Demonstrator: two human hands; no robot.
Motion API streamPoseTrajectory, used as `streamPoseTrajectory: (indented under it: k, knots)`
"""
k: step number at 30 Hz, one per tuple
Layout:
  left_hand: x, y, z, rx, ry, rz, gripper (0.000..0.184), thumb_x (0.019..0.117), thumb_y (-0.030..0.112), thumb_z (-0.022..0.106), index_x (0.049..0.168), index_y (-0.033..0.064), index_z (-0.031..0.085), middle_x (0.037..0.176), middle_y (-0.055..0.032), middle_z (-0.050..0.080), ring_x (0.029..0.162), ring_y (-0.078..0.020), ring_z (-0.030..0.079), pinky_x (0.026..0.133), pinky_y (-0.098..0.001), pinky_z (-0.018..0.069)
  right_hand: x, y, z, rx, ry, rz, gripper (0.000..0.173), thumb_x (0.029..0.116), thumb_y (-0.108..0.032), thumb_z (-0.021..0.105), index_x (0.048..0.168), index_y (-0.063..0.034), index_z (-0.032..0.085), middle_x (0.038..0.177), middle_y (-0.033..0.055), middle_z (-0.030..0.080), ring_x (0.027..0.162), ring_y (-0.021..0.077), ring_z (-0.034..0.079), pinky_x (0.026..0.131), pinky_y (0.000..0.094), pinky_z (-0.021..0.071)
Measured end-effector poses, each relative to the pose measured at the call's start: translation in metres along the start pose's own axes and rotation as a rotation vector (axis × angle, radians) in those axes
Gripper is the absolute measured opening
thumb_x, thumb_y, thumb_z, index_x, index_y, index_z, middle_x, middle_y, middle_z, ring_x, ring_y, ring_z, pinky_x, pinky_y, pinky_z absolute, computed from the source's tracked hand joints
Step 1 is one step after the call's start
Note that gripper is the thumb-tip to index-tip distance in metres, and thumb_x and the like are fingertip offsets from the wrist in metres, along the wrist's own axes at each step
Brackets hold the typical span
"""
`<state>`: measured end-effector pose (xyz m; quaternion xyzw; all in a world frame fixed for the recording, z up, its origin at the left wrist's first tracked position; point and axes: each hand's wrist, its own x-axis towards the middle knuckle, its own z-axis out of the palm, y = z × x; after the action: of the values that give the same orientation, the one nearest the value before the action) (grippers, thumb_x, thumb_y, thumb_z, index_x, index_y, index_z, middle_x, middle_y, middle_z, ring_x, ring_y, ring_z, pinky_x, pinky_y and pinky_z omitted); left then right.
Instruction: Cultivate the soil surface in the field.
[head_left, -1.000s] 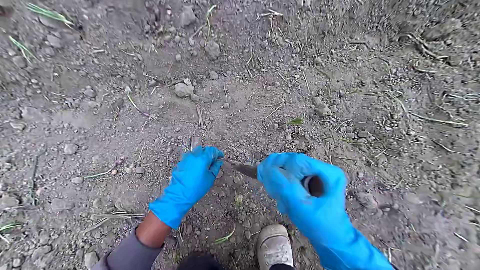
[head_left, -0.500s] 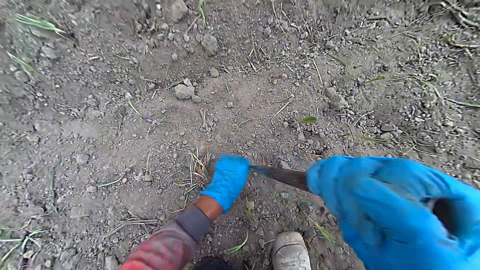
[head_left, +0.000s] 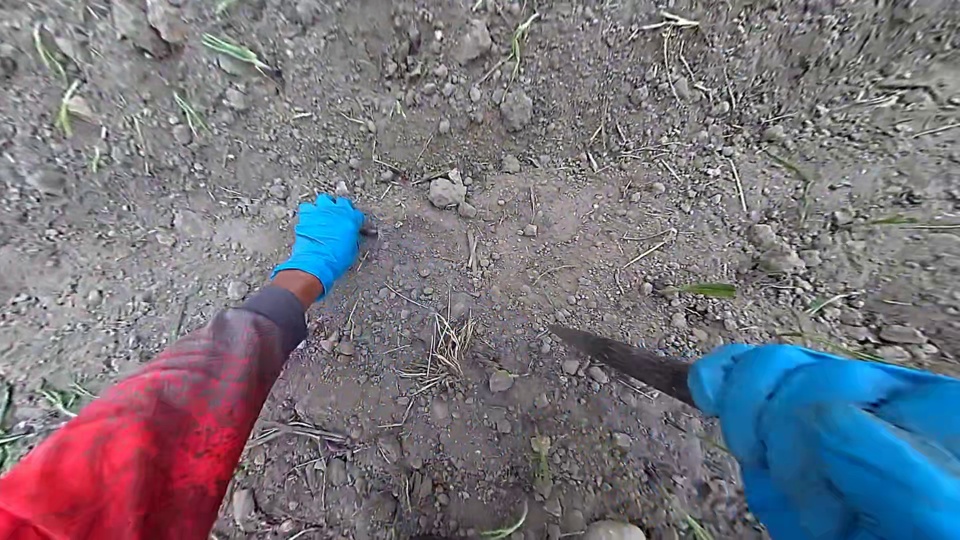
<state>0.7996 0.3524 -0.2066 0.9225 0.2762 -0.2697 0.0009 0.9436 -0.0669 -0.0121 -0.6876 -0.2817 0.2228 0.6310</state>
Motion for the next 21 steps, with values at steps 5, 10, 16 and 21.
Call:
streamPoseTrajectory:
  k: [5, 10, 16, 21]
  knots:
    - [-0.038, 0.044, -0.047, -0.32, -0.076, -0.047, 0.027, 0.1066, 0.028, 0.055, 0.121, 0.0133, 0.073, 0.11, -0.0228, 0.073, 0.108, -0.0483, 0.067, 0.088, -0.0746, 0.0482, 0.02, 0.057, 0.027, 0.058, 0.05, -0.001, 0.024, 0.0907, -0.007, 0.067, 0.07, -0.0175, 0.059, 0.069, -0.003, 0.063, 0.054, 0.0091, 0.058, 0.048, 0.0256, 0.0525]
    - [-0.094, 0.131, -0.073, -0.546, -0.188, 0.211, 0.028, 0.1067, 0.031, 0.056, 0.13, 0.0208, 0.066, 0.095, -0.011, 0.074, 0.087, -0.0349, 0.071, 0.075, -0.0628, 0.0542, 0.031, -0.001, 0.007, 0.011, 0.04, -0.034, 0.031, 0.0886, -0.017, 0.068, 0.063, -0.0209, 0.05, 0.055, -0.0055, 0.053, 0.046, 0.0086, 0.054, 0.044, 0.0271, 0.0498]
    - [-0.081, 0.191, -0.061, -0.604, 0.05, 0.527, 0.014, 0.0982, 0.018, 0.065, 0.102, 0.0105, 0.076, 0.102, -0.0111, 0.072, 0.107, -0.0323, 0.066, 0.093, -0.0538, 0.0526, 0.017, 0.114, 0.046, 0.06, 0.017, 0.117, 0.019, 0.0918, -0.009, 0.067, 0.074, -0.0144, 0.061, 0.072, -0.0008, 0.063, 0.053, 0.0087, 0.056, 0.046, 0.0234, 0.0486]
    - [-0.062, 0.257, -0.034, -0.277, -0.172, 0.551, 0.014, 0.0923, 0.008, 0.068, 0.105, 0.0031, 0.073, 0.111, -0.0198, 0.07, 0.11, -0.0414, 0.066, 0.088, -0.0601, 0.0542, 0.025, 0.021, 0.01, -0.004, 0.094, 0.057, 0.021, 0.0941, -0.015, 0.068, 0.076, -0.0216, 0.061, 0.065, -0.0065, 0.059, 0.052, 0.0081, 0.056, 0.051, 0.0269, 0.0537]
